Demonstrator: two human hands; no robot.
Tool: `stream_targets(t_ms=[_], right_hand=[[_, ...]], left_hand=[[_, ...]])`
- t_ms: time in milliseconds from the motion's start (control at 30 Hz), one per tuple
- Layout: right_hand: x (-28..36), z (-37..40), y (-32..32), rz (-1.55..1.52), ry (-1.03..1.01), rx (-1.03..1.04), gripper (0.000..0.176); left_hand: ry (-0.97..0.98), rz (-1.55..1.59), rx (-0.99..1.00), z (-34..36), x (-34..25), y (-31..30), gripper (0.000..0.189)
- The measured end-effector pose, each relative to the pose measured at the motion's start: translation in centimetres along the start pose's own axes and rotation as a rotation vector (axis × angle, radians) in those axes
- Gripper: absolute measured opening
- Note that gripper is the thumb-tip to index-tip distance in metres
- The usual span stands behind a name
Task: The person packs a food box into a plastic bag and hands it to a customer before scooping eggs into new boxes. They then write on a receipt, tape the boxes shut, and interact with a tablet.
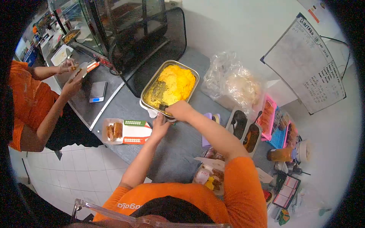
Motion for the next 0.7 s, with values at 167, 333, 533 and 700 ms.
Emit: stream_targets(t_ms=[167,333,533,700], right_hand=[[-0.1,1.5,-0.7,-0.031,0.074,0.060,0.015],[-3.3,1.5,3.6,-0.275,0.323,-0.218,0.019],[-5.6,2.1,2.3,-1.154,0.584,-0.336,0.023],[-3.0,10.1,-4.5,-1.499,0.555,-0.599,0.013]], left_hand=[[-0.008,0.034,0.032,0.5,-0.5,0.0,0.074],[0.005,-0.019,-0.002,0.5,-0.1,0.5,0.074],[0.074,0.066,-0.050,3.4,0.0,-1.9,0.065],[0.207,0.260,0.029,7.9,1.1,-4.2,0.043]])
Point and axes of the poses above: each hand's wrist, its own z-axis away from the middle knuckle, its own y-axis out of the palm, x = y × z, the point moved 2 cm from there along -z, towards the middle knuckle, and after that the axes turned 10 degrees about -y, right-handed, at the moved point
